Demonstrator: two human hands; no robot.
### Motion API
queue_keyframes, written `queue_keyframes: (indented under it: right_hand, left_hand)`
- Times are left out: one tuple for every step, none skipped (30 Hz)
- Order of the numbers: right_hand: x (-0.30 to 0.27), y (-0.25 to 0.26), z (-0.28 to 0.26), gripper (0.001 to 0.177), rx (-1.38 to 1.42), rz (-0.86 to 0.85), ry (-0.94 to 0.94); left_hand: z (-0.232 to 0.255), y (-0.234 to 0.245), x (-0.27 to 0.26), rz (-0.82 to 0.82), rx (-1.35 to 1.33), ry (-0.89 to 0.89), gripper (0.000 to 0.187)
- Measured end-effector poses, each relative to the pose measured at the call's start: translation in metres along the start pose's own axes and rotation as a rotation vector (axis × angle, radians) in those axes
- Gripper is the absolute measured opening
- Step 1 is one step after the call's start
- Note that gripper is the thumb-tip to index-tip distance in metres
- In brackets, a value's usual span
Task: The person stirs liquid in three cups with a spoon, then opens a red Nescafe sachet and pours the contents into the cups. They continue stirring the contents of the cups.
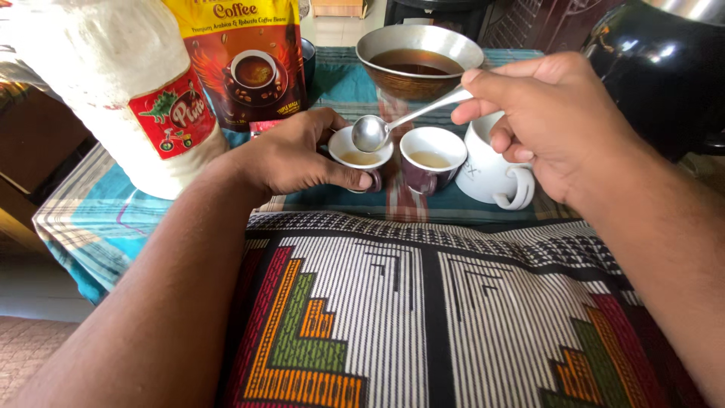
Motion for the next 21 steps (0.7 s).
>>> queue_keyframes:
  right_hand:
    - [0.0, 0.001, 0.001, 0.029, 0.031, 0.009, -0.046]
    - [-0.001, 0.003, 0.001, 0.03, 0.063, 0.018, -0.091]
    - [-0.002, 0.005, 0.001, 0.029, 0.096, 0.037, -0.124]
    - [-0.002, 0.007, 0.0, 0.029, 0.129, 0.056, -0.157]
    - [-0.002, 0.01, 0.0, 0.028, 0.161, 0.077, -0.189]
    - [-0.003, 0.013, -0.001, 0.027, 0.193, 0.074, -0.2]
    - [-0.004, 0.017, -0.001, 0.026, 0.225, 0.072, -0.207]
    - [-0.005, 0.021, -0.001, 0.025, 0.258, 0.07, -0.215]
    - [-0.006, 0.024, -0.001, 0.024, 0.273, 0.084, -0.21]
    - [-0.007, 0.028, -0.002, 0.023, 0.287, 0.098, -0.205]
    - [-0.008, 0.033, -0.003, 0.023, 0.301, 0.112, -0.196]
    - [-0.01, 0.037, -0.004, 0.022, 0.256, 0.131, -0.154]
    - [-0.012, 0.041, -0.004, 0.022, 0.212, 0.149, -0.115]
    - [-0.014, 0.043, -0.003, 0.022, 0.168, 0.167, -0.075]
    - [-0.016, 0.043, -0.003, 0.021, 0.11, 0.189, -0.05]
    - [-0.018, 0.044, -0.002, 0.02, 0.052, 0.211, -0.024]
    - [-0.021, 0.043, 0.0, 0.019, -0.005, 0.233, 0.0]
    - [-0.023, 0.042, 0.002, 0.02, -0.051, 0.228, 0.017]
    - [-0.025, 0.041, 0.003, 0.021, -0.096, 0.224, 0.035]
    - [-0.028, 0.04, 0.005, 0.022, -0.142, 0.22, 0.053]
    - [-0.03, 0.038, 0.007, 0.022, -0.127, 0.196, 0.1]
  left_hand:
    - [-0.001, -0.001, 0.001, -0.006, -0.014, -0.011, 0.086]
    - [-0.001, -0.001, 0.001, -0.011, -0.027, -0.022, 0.086]
    - [-0.001, -0.001, 0.001, -0.013, 0.004, 0.01, 0.087]
    - [-0.002, 0.0, 0.0, -0.014, 0.036, 0.042, 0.089]
    - [-0.002, 0.001, 0.0, -0.016, 0.067, 0.073, 0.09]
    - [-0.001, 0.0, -0.001, -0.025, 0.046, 0.073, 0.094]
    - [-0.001, -0.001, -0.001, -0.033, 0.026, 0.071, 0.098]
    - [-0.001, -0.002, -0.002, -0.041, 0.006, 0.069, 0.102]
    - [-0.001, -0.002, -0.003, -0.041, 0.022, 0.09, 0.109]
    - [-0.001, -0.003, -0.004, -0.041, 0.038, 0.111, 0.116]
    - [0.0, -0.002, -0.005, -0.038, 0.054, 0.13, 0.123]
    - [0.002, -0.002, -0.007, -0.042, 0.088, 0.128, 0.125]
    - [0.003, -0.001, -0.009, -0.045, 0.123, 0.128, 0.127]
    - [0.004, -0.001, -0.012, -0.048, 0.157, 0.129, 0.129]
    - [0.005, -0.001, -0.014, -0.047, 0.174, 0.128, 0.13]
    - [0.007, 0.0, -0.017, -0.047, 0.191, 0.126, 0.131]
    - [0.008, 0.0, -0.02, -0.047, 0.207, 0.126, 0.132]
    - [0.008, 0.0, -0.023, -0.04, 0.219, 0.151, 0.131]
    - [0.01, 0.0, -0.026, -0.033, 0.232, 0.176, 0.13]
    - [0.011, 0.0, -0.028, -0.026, 0.245, 0.201, 0.129]
    - [0.012, 0.0, -0.031, -0.025, 0.253, 0.21, 0.125]
Point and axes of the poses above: each hand's wrist, its own x-axis towards the middle knuckle, its own y-axis out of the back of the hand, z = x × y, the point moved 1 cm from there along x, towards the middle knuckle, and after that the axes turned 9 degrees about -y, right-handed, at the moved point
